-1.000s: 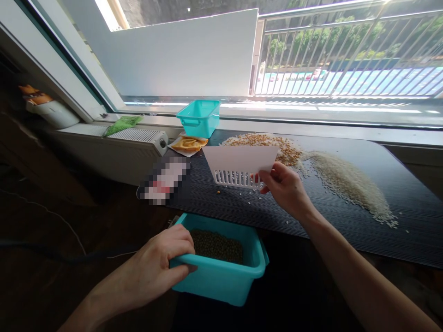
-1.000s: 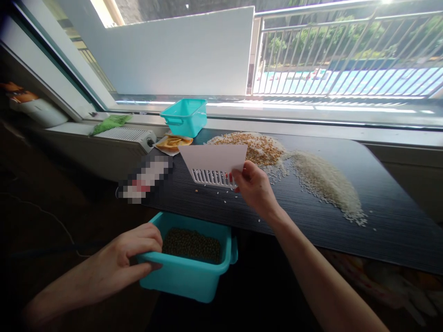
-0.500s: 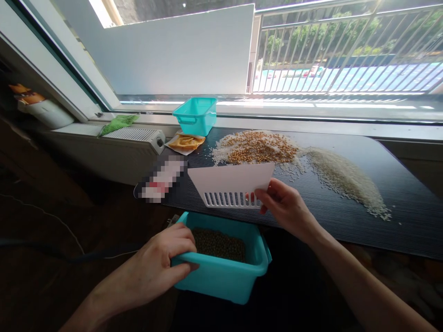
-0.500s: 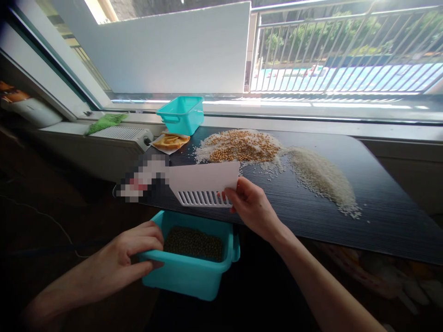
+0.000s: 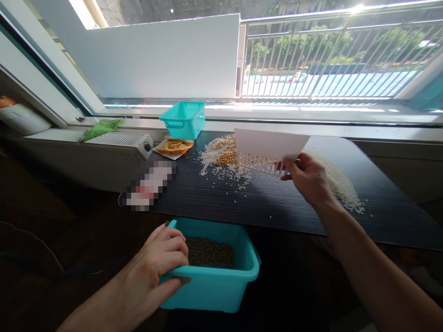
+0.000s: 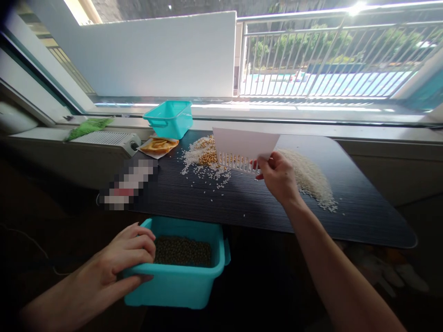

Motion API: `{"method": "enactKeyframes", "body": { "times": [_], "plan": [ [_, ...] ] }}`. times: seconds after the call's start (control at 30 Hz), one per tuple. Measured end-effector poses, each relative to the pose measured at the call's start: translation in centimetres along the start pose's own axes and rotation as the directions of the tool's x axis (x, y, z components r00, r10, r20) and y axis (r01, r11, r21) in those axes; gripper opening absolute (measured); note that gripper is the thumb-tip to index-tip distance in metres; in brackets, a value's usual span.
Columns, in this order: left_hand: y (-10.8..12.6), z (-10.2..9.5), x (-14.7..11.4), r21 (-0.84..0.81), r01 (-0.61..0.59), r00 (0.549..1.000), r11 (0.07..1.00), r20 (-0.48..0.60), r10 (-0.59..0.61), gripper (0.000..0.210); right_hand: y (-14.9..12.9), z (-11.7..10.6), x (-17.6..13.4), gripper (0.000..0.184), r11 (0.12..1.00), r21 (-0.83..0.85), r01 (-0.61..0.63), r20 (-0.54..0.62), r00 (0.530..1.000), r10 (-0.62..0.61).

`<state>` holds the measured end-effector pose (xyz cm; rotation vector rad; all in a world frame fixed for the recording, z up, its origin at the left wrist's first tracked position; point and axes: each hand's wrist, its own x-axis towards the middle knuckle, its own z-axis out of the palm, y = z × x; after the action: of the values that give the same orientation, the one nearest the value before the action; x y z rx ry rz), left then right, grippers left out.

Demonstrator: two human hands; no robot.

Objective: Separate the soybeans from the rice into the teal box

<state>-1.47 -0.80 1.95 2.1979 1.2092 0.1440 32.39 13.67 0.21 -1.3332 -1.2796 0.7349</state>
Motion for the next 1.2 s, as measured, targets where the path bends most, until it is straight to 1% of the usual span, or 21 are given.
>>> {"method": "enactKeyframes", "body": {
  "times": [0.1,0.23,0.43,0.53,0.63,0.83,1.0,1.2],
  "plan": [
    [0.0,0.0,0.0,0.000,-0.017,1.000,1.000,-0.015,0.017,0.017,0.5,0.3,0.4,0.014,1.000,-0.003,0.009,-0.005,1.000,-0.009],
    [0.0,0.4,0.1,0.012,-0.038,0.999,0.999,-0.017,0.038,0.017,0.9,0.7,0.8,0.018,0.999,0.001,0.032,0.012,0.999,-0.032],
    [-0.1,0.6,0.3,0.023,-0.067,0.998,0.997,0.002,0.067,0.016,0.7,0.8,0.5,0.022,1.000,0.016,0.012,0.056,0.998,-0.013],
    [-0.1,0.5,0.5,0.010,-0.070,0.998,0.997,0.004,0.070,0.017,0.3,0.6,0.1,0.021,0.999,0.036,0.019,0.077,0.997,-0.021],
    [0.0,0.4,0.7,-0.014,-0.070,0.998,0.997,0.000,0.070,0.017,0.3,0.5,0.0,0.020,0.999,0.044,0.009,0.070,0.998,-0.012],
    [0.1,0.5,0.9,-0.039,-0.103,0.993,0.994,-0.063,0.101,0.016,0.8,0.8,0.0,0.018,0.999,0.050,0.001,0.102,0.995,-0.006],
    [0.2,0.3,0.9,-0.030,-0.100,0.994,0.994,-0.044,0.099,0.016,-0.1,0.6,-0.6,0.017,0.999,0.034,-0.033,0.153,0.988,0.028],
    [0.2,0.3,1.0,-0.026,-0.095,0.995,0.995,-0.033,0.094,0.016,-0.5,0.8,-0.7,0.015,0.998,0.045,-0.041,0.144,0.989,0.034]
  ]
}}
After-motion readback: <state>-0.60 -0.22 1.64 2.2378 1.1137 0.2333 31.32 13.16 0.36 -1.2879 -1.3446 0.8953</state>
